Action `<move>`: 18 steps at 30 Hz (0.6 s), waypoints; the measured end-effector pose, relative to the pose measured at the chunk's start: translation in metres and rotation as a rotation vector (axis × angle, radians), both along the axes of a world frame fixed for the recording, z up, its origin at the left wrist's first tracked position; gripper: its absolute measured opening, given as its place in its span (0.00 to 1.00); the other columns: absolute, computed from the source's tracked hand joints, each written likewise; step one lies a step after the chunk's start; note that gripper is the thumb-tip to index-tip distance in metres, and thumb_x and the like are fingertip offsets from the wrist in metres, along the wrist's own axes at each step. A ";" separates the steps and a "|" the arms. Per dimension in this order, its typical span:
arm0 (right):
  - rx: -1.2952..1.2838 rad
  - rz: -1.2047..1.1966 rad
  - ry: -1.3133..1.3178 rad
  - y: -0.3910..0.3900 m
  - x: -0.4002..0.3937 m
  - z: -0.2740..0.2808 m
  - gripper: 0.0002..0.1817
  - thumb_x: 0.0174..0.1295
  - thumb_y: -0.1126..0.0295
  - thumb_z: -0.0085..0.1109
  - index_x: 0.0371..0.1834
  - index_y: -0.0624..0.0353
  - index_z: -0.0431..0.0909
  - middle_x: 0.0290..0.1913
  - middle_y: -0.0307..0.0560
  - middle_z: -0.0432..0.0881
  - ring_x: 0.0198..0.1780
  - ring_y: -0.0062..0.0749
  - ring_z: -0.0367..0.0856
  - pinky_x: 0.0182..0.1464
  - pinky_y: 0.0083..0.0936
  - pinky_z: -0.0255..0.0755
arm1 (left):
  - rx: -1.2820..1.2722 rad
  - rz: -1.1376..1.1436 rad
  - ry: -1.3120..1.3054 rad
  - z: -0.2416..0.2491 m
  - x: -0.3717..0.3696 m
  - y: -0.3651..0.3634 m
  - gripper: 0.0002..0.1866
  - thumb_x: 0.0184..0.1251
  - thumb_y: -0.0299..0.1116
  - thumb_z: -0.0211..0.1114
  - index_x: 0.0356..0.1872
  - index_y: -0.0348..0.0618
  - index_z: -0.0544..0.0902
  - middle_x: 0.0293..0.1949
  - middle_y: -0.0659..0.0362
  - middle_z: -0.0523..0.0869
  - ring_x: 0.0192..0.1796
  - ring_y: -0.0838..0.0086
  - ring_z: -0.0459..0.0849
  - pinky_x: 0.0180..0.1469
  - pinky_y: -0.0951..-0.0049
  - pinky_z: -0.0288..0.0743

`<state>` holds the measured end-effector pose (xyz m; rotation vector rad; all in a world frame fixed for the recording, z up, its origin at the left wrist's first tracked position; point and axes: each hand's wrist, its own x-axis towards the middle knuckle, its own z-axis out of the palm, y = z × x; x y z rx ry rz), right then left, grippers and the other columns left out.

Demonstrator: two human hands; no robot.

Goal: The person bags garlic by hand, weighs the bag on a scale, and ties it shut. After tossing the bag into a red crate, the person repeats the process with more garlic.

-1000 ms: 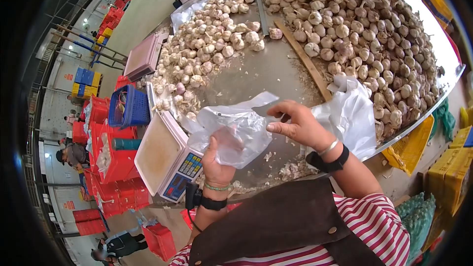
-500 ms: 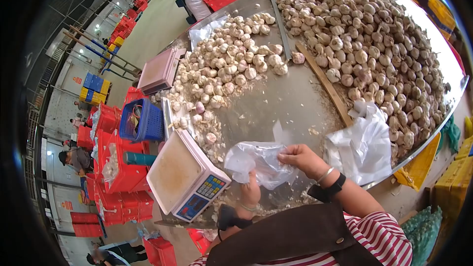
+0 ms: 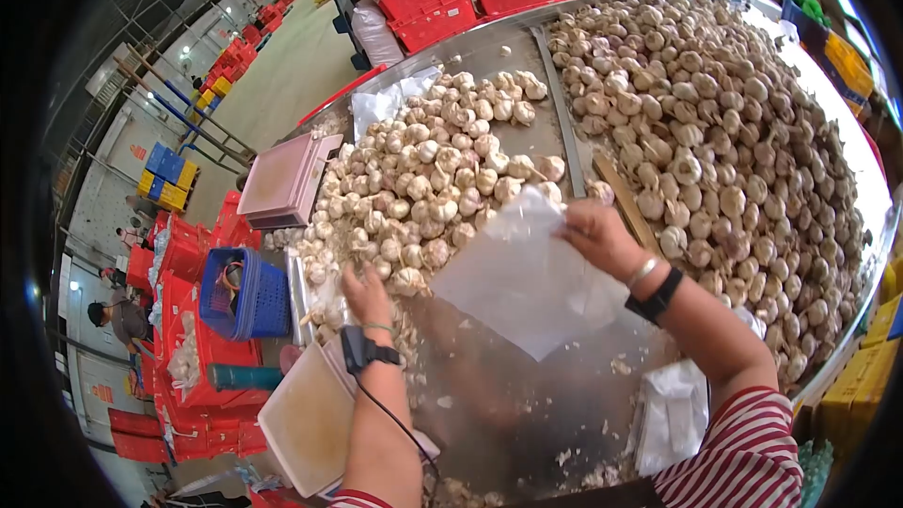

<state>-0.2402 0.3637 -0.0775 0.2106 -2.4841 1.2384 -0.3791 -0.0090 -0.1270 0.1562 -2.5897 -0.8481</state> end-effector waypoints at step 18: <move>-0.642 0.158 -0.656 -0.028 -0.175 -0.094 0.09 0.58 0.64 0.63 0.32 0.58 0.82 0.26 0.29 0.79 0.29 0.14 0.73 0.34 0.18 0.70 | 0.069 -0.412 0.002 -0.044 -0.059 0.004 0.16 0.64 0.44 0.59 0.38 0.42 0.84 0.43 0.53 0.82 0.48 0.58 0.77 0.57 0.62 0.66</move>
